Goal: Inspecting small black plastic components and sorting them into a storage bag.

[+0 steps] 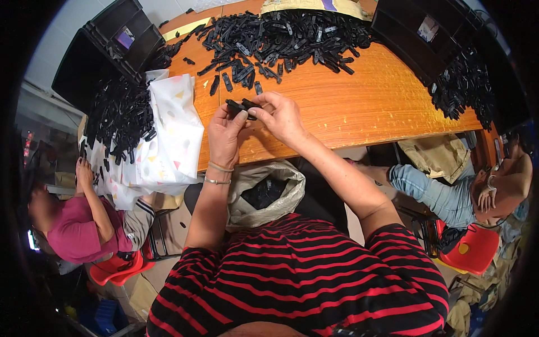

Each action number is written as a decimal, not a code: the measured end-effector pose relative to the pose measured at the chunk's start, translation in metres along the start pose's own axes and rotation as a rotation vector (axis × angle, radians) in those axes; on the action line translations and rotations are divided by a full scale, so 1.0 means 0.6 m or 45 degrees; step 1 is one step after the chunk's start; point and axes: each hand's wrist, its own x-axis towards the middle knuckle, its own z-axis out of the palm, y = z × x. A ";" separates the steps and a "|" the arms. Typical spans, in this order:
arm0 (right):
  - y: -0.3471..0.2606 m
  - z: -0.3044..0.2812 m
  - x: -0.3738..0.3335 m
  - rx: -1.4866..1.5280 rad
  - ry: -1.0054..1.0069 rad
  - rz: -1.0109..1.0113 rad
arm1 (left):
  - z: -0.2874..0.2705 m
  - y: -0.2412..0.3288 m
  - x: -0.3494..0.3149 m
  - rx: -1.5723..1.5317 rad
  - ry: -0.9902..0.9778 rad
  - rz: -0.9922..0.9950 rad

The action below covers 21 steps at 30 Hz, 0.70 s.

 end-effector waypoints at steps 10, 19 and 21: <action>-0.019 -0.004 -0.004 -0.263 0.137 -0.334 | 0.002 -0.004 0.007 0.155 0.026 0.005; -0.015 0.000 -0.003 -0.267 0.117 -0.287 | -0.003 -0.013 0.007 0.310 0.001 0.113; -0.019 0.000 -0.005 -0.278 0.115 -0.274 | -0.002 -0.008 0.003 0.293 -0.025 0.157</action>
